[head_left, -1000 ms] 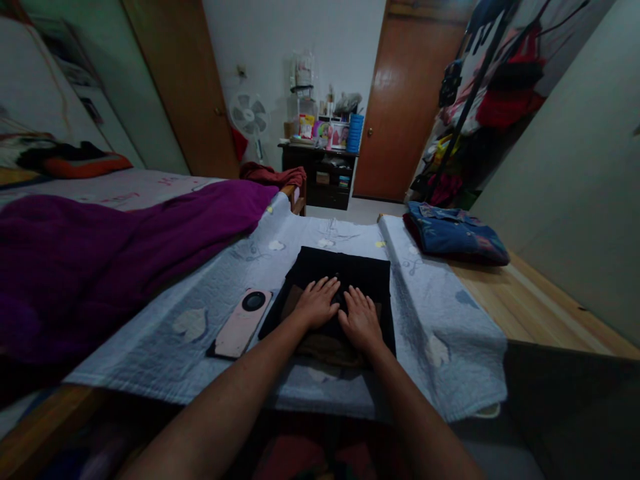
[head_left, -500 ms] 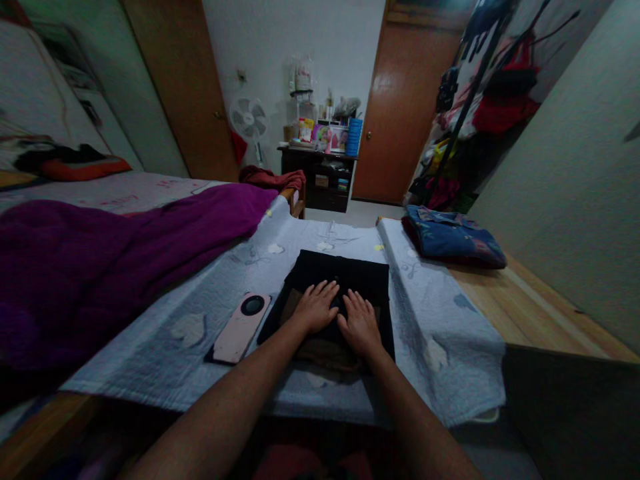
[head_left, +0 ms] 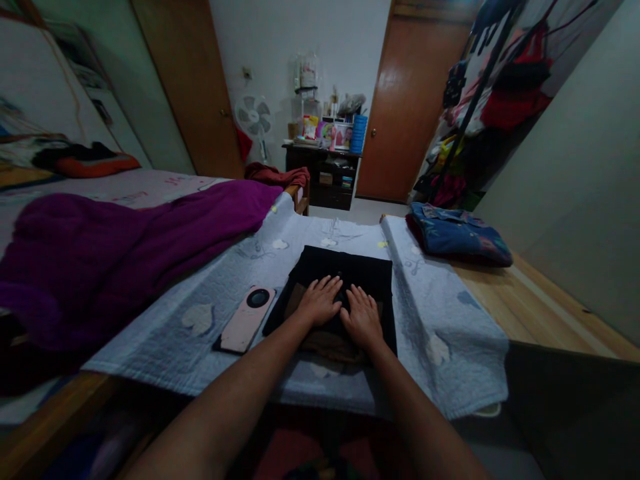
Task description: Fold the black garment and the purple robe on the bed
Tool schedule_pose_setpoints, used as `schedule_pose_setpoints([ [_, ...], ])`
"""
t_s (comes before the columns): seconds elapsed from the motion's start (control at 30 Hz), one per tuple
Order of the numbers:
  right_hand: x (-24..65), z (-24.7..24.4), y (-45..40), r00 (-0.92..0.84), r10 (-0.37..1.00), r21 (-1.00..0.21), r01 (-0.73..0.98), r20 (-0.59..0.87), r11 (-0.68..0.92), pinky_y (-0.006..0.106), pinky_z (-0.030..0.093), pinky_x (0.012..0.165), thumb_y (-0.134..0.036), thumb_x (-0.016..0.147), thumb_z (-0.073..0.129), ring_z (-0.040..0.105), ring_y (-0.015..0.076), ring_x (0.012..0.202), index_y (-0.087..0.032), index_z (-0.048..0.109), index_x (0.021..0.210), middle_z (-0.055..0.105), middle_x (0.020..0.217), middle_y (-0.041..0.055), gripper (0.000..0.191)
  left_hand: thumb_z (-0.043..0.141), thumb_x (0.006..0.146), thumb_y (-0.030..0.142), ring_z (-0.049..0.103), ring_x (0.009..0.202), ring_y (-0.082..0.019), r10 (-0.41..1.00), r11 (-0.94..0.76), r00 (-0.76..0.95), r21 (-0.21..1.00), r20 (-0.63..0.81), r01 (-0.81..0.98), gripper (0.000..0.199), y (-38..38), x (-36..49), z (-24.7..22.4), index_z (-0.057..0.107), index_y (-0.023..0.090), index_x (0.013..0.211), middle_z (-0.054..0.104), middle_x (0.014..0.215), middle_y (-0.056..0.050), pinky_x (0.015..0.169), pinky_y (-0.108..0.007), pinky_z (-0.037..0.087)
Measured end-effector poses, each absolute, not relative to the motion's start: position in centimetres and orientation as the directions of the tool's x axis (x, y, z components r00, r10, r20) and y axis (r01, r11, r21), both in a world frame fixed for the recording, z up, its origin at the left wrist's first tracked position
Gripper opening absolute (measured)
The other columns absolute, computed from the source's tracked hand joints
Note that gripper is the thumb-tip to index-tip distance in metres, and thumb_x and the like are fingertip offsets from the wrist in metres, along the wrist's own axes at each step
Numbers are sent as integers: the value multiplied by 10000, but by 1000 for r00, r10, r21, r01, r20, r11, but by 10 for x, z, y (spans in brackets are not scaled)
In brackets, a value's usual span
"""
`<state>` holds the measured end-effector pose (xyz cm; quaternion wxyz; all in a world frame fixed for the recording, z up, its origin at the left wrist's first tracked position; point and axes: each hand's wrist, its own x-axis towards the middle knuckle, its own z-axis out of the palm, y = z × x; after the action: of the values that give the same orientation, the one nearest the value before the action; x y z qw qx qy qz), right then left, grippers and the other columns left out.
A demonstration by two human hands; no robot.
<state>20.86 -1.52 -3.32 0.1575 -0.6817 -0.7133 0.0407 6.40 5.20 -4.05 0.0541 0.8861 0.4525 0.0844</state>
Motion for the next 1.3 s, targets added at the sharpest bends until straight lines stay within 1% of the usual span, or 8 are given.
schedule_pose_setpoints([
  [0.63, 210, -33, -16, -21, 984, -291, 954, 176, 72, 412, 160, 1154, -340, 913, 407, 280, 226, 1414, -130, 472, 1393, 373, 1510, 89, 528, 419, 896, 413, 203, 1445, -231, 806, -592, 576, 174, 136, 787, 630, 55, 64, -47, 290, 254, 1492, 258, 1574, 2, 1162, -470, 195],
  [1.0, 210, -35, -14, -16, 986, -281, 958, 165, 62, 412, 155, 1158, -345, 916, 403, 268, 222, 1420, -132, 465, 1400, 361, 1517, 90, 532, 426, 895, 412, 188, 1450, -228, 810, -586, 576, 179, 109, 790, 638, 55, 64, -46, 282, 248, 1494, 251, 1576, 2, 1168, -472, 182],
  [1.3, 210, -33, -15, -18, 985, -289, 955, 170, 68, 409, 151, 1160, -337, 911, 411, 265, 218, 1422, -128, 461, 1401, 361, 1517, 90, 536, 441, 890, 412, 202, 1448, -235, 811, -584, 576, 189, 100, 789, 628, 55, 64, -42, 293, 283, 1486, 268, 1572, -2, 1165, -467, 187],
])
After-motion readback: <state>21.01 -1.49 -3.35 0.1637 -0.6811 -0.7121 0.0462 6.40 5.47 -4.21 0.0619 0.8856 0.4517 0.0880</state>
